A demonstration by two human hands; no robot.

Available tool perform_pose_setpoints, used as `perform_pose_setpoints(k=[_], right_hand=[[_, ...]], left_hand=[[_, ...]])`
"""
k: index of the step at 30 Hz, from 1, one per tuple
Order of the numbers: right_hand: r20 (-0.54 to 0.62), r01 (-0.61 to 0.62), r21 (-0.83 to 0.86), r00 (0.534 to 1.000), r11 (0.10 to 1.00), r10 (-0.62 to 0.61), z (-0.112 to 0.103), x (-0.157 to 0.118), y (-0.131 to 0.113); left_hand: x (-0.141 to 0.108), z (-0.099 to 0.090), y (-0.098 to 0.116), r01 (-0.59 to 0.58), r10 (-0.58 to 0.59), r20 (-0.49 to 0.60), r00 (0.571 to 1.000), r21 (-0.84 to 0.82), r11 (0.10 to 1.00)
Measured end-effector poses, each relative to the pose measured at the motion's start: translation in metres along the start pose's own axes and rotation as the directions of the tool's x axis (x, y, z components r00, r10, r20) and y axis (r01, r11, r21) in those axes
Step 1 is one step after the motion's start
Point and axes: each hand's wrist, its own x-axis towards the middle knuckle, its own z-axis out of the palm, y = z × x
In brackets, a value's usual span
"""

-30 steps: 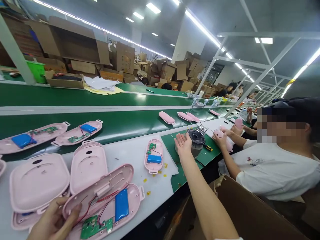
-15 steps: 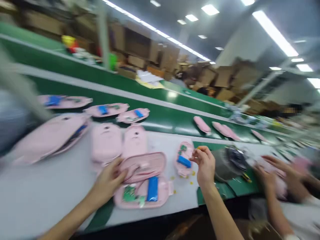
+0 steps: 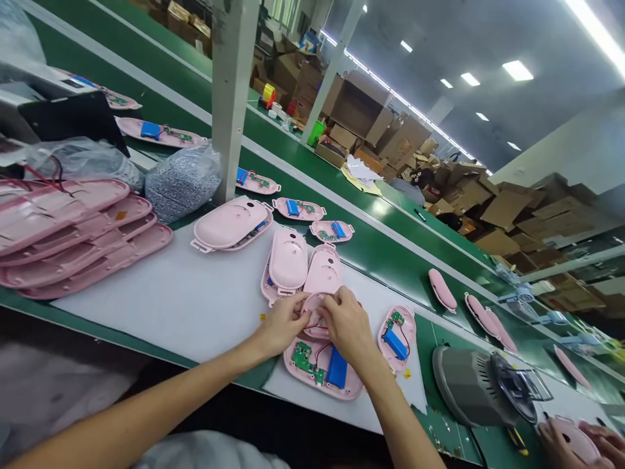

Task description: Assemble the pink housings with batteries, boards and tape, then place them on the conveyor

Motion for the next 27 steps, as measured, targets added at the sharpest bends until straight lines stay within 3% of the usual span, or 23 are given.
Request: perform_pose_setpoints(k=[4, 9, 15, 22, 27], right_hand=[[0.009, -0.048, 0.015, 0.999, 0.999, 0.048, -0.002, 0.004, -0.003], [0.063, -0.196, 0.122, 0.980, 0.973, 0.189, -0.011, 0.016, 0.000], [0.161, -0.055, 0.307, 0.987, 0.950, 0.005, -0.020, 0.013, 0.013], [0.129, 0.043, 0.094, 0.990, 0.995, -0.055, -0.014, 0.009, 0.006], [0.110, -0.023, 0.026, 0.994, 0.999, 0.020, -0.010, 0.012, -0.004]], left_hand=[[-0.001, 0.001, -0.001, -0.030, 0.030, 0.024, 0.999, 0.003, 1.000], [-0.003, 0.002, -0.001, -0.024, 0.024, -0.019, 1.000, 0.034, 0.999], [-0.004, 0.004, -0.003, -0.025, 0.022, -0.048, 0.999, -0.063, 0.998], [-0.006, 0.005, -0.004, -0.036, 0.034, -0.081, 0.996, -0.022, 0.999], [-0.010, 0.006, -0.005, -0.020, 0.016, -0.062, 0.998, -0.066, 0.998]])
